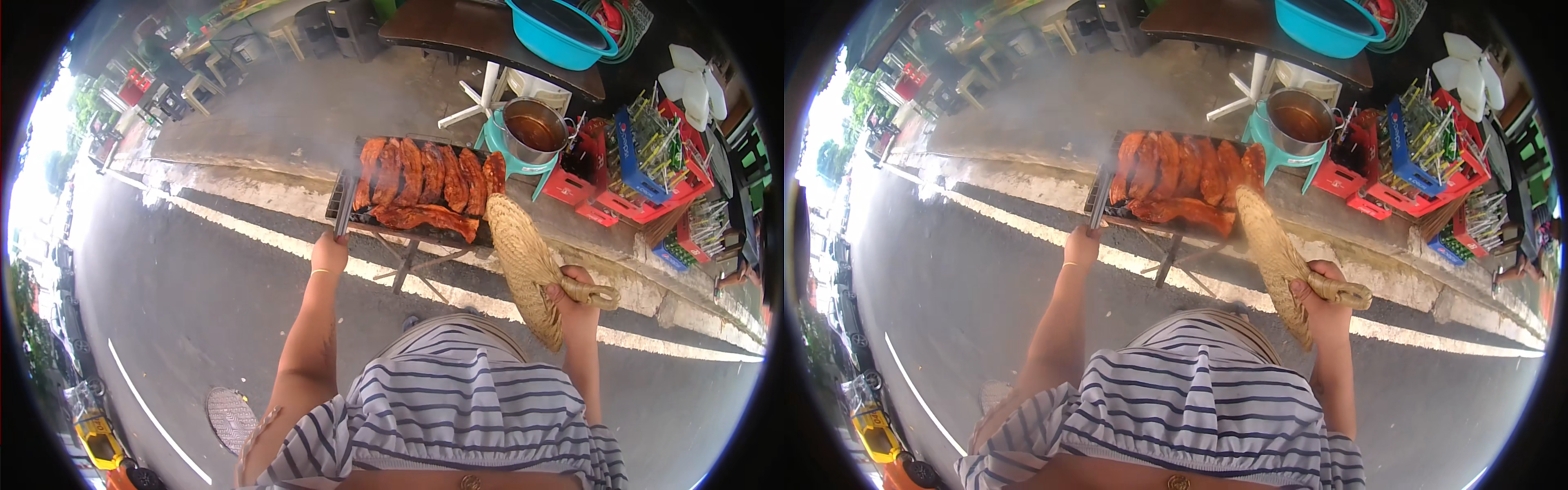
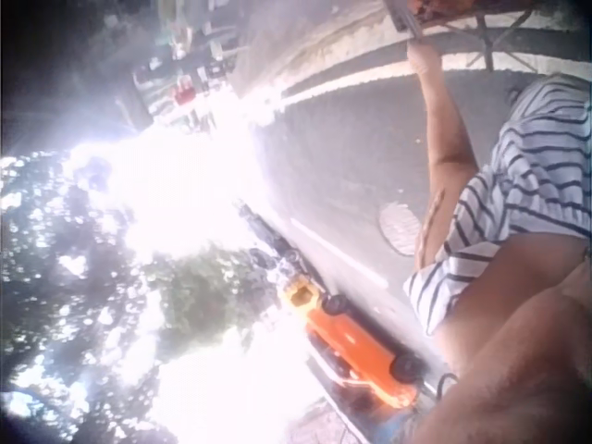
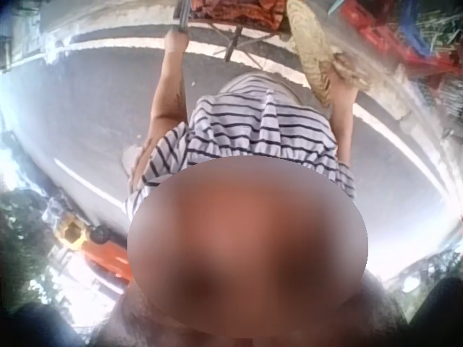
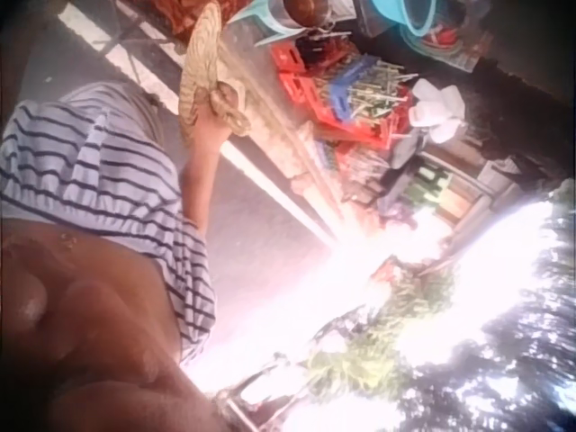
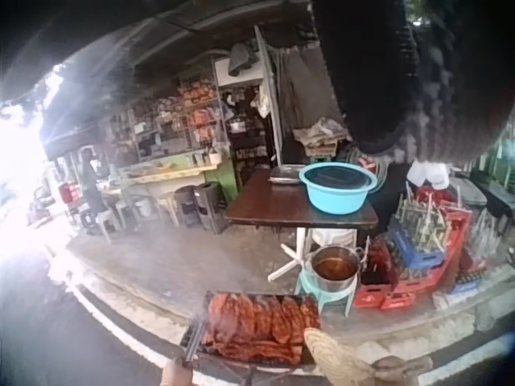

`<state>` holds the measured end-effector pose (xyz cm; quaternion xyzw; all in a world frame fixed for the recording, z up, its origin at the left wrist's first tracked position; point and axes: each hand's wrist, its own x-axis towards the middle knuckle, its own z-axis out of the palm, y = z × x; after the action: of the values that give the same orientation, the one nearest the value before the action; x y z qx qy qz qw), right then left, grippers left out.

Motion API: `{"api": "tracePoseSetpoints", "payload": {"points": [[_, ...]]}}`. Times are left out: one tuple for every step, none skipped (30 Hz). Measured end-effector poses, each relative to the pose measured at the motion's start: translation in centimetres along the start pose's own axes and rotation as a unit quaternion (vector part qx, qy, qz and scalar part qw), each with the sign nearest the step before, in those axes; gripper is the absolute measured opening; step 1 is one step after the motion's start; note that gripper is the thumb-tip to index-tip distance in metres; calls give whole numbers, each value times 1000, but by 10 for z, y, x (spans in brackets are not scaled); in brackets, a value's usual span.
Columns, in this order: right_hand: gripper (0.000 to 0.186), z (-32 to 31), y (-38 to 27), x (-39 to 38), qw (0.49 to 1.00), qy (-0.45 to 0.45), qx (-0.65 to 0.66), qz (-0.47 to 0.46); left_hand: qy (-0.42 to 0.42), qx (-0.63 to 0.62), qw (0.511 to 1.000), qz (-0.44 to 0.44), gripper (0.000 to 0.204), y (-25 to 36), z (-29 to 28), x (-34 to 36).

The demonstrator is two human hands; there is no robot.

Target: The person holds a pot and coats meat on a grill with sauce using tongs, sets the pot down, and fans the grill with a hand fan while turning the meat with tongs.

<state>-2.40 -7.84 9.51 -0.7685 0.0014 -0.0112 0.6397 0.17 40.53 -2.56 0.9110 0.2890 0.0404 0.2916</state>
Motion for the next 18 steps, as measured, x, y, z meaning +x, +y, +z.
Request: {"api": "tracePoseSetpoints", "payload": {"points": [[34,-3,2,0,1000,21,-14,2,2,32,999,4,31,4,1,-13],[34,-4,3,1,999,40,-27,2,-1,42,999,8,28,8,0,-24],[34,-2,2,1,999,44,-27,5,-4,44,999,10,28,9,-1,-31],[32,3,0,2,997,57,-49,-22,-3,39,999,11,28,9,-2,-38],[31,9,-3,3,994,67,-71,-51,0,32,999,9,28,11,-3,-43],[32,15,-18,-1,999,22,-23,17,-1,31,999,10,28,12,-7,-47],[32,15,-19,1,999,22,-24,17,7,30,1000,6,28,12,-12,-50],[31,15,-20,4,993,-104,-2,-59,16,28,999,2,28,12,-16,-53],[30,15,-21,7,964,-229,19,-133,16,25,1000,2,28,9,-19,-57],[30,17,-23,10,964,-230,40,-124,20,34,999,32,28,5,-20,-61],[30,20,-18,15,964,-231,39,-125,25,43,997,63,30,3,-23,-66],[31,24,-8,21,989,-121,-2,-86,7,38,998,55,42,15,-30,-76],[31,26,-3,25,998,-10,-43,-46,4,37,998,56,42,14,-26,-82],[33,33,-20,27,998,35,-54,-3,11,33,997,68,43,11,-25,-89],[33,30,-16,28,998,30,-54,-5,18,29,996,80,43,10,-24,-96],[34,21,-8,28,998,-22,-42,-31,8,18,998,60,40,9,-22,-103],[36,14,-3,26,995,-75,-28,-58,10,18,998,56,40,2,-16,-108],[41,13,-3,24,983,-137,91,-86,19,-1,998,64,37,-7,-8,-110]]}}
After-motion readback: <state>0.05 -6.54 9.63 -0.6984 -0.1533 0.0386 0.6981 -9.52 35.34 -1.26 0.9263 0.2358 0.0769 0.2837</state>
